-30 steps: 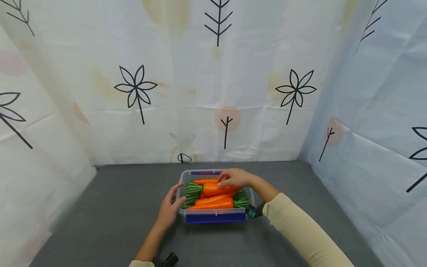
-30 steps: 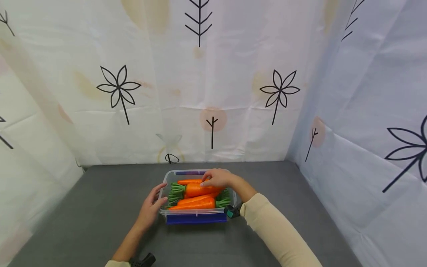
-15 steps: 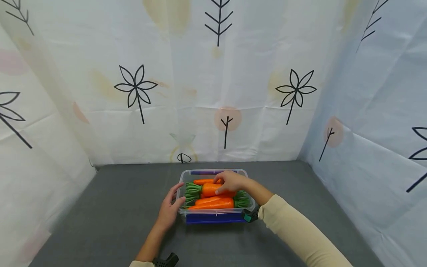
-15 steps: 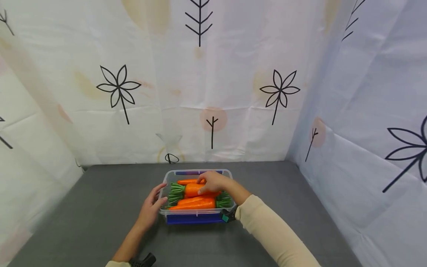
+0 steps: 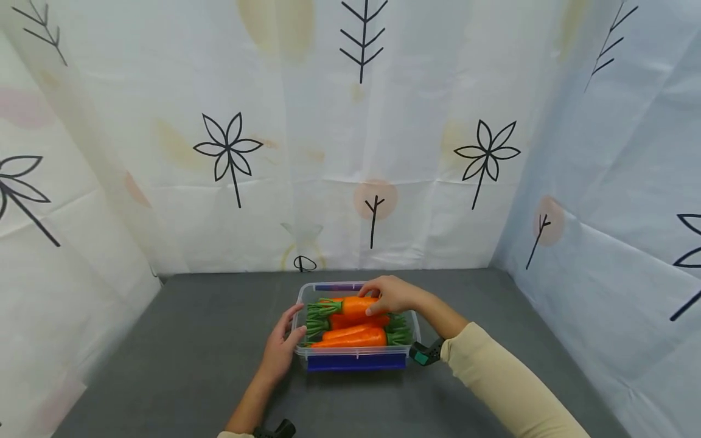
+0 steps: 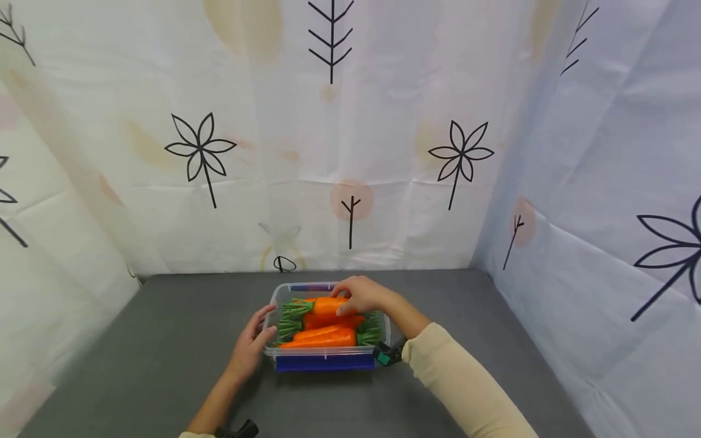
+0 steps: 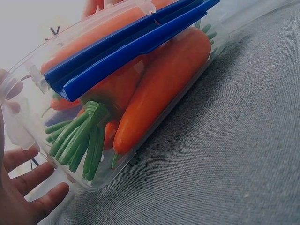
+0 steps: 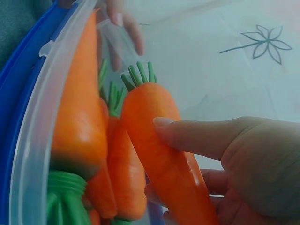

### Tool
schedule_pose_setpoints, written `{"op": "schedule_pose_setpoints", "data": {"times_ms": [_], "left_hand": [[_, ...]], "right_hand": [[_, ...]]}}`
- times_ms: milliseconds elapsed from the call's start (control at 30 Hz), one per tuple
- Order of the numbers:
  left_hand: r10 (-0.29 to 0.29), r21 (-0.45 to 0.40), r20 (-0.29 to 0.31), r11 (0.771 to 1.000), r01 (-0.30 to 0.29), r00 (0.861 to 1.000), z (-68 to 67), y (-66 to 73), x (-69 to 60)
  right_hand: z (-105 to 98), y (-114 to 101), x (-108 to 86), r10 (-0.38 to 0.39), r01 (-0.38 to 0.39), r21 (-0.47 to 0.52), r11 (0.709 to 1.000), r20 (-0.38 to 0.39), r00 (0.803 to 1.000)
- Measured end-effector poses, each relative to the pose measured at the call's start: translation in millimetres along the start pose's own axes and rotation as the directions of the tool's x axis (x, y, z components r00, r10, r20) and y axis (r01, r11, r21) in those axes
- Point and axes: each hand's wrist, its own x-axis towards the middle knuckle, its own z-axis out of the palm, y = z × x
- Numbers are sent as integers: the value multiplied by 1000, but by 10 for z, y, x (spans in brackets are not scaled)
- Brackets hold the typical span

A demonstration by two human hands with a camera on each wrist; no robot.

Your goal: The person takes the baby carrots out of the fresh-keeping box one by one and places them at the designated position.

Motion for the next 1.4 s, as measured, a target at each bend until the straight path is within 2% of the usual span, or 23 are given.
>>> {"op": "schedule_pose_setpoints", "data": {"times_ms": [167, 367, 433, 567, 667, 767, 1000, 1200, 1400], "left_hand": [[25, -13, 3, 1000, -25, 1000, -1, -2, 2], [-2, -6, 16, 1000, 2, 1000, 2, 21, -12], [-13, -13, 16, 1000, 13, 1000, 3, 71, -29], [-7, -30, 21, 1000, 8, 1000, -14, 266, -81], [-5, -28, 22, 1000, 6, 1000, -29, 389, -117], [-2, -23, 18, 1000, 2, 1000, -28, 424, -132], [35, -12, 6, 999, -35, 999, -15, 369, -115], [40, -4, 4, 999, -40, 999, -9, 365, -119], [37, -15, 3, 999, -37, 999, -8, 376, -120]], "right_hand": [[-97, -7, -99, 8, -8, 7, 1000, -56, 998], [-134, 7, -229, 36, -36, 2, 999, -150, 988], [-136, 28, -272, 49, -49, 6, 999, -187, 981], [-135, 107, -357, 77, -61, 66, 996, -283, 956], [-118, 192, -415, 92, -51, 121, 991, -363, 927], [-77, 288, -470, 107, -41, 158, 987, -440, 891], [39, 480, -582, 175, -26, 246, 969, -608, 775], [192, 667, -633, 228, -18, 300, 954, -681, 696], [362, 870, -655, 344, -101, 368, 924, -690, 637]]}}
